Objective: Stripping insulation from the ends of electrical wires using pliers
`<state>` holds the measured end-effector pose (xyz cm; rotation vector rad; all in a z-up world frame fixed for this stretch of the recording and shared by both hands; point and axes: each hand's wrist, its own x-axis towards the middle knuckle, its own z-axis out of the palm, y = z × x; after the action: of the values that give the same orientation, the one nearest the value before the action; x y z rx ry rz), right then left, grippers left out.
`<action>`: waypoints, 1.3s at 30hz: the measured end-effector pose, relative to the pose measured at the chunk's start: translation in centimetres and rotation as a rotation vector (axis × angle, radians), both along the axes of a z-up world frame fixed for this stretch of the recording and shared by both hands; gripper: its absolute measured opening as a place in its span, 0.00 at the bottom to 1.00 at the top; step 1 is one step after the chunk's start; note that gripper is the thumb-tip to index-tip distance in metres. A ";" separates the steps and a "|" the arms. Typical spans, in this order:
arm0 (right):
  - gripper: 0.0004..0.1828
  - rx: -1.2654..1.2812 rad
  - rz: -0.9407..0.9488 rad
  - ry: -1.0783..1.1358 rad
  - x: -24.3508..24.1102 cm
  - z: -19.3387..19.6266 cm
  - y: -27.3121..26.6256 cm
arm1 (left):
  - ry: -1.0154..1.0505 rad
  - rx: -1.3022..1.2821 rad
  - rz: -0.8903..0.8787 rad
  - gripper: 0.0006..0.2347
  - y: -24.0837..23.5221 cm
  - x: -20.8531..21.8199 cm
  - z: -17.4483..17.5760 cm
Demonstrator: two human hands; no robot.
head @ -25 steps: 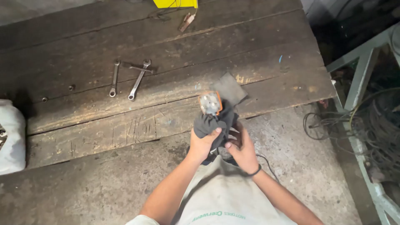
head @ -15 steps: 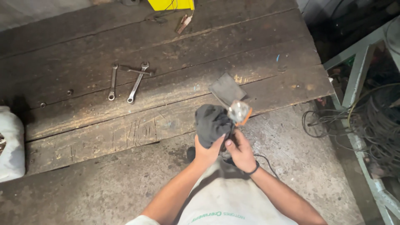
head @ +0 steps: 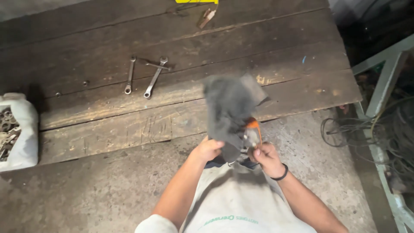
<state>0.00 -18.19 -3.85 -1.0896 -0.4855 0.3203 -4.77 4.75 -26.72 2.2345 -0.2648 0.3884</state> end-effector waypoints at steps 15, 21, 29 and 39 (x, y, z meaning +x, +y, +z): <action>0.28 0.171 0.228 0.264 -2.9 1.2 0.5 | 0.229 -1.148 -0.401 0.20 -2.8 8.4 29.0; 0.31 -0.011 0.120 0.081 -2.7 0.8 0.4 | 0.609 -0.961 0.182 0.26 -3.0 9.6 27.9; 0.30 0.306 0.032 0.224 -2.6 0.7 -2.4 | 1.090 -1.026 0.212 0.38 -1.1 6.3 32.1; 0.20 0.008 -0.094 0.142 -2.6 3.4 -0.2 | 0.233 -1.337 -0.277 0.15 -6.3 5.9 14.6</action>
<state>-2.63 -18.37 -0.41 -1.0701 -0.3077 0.3104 1.18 -1.50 -12.16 0.8932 -0.1127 0.0729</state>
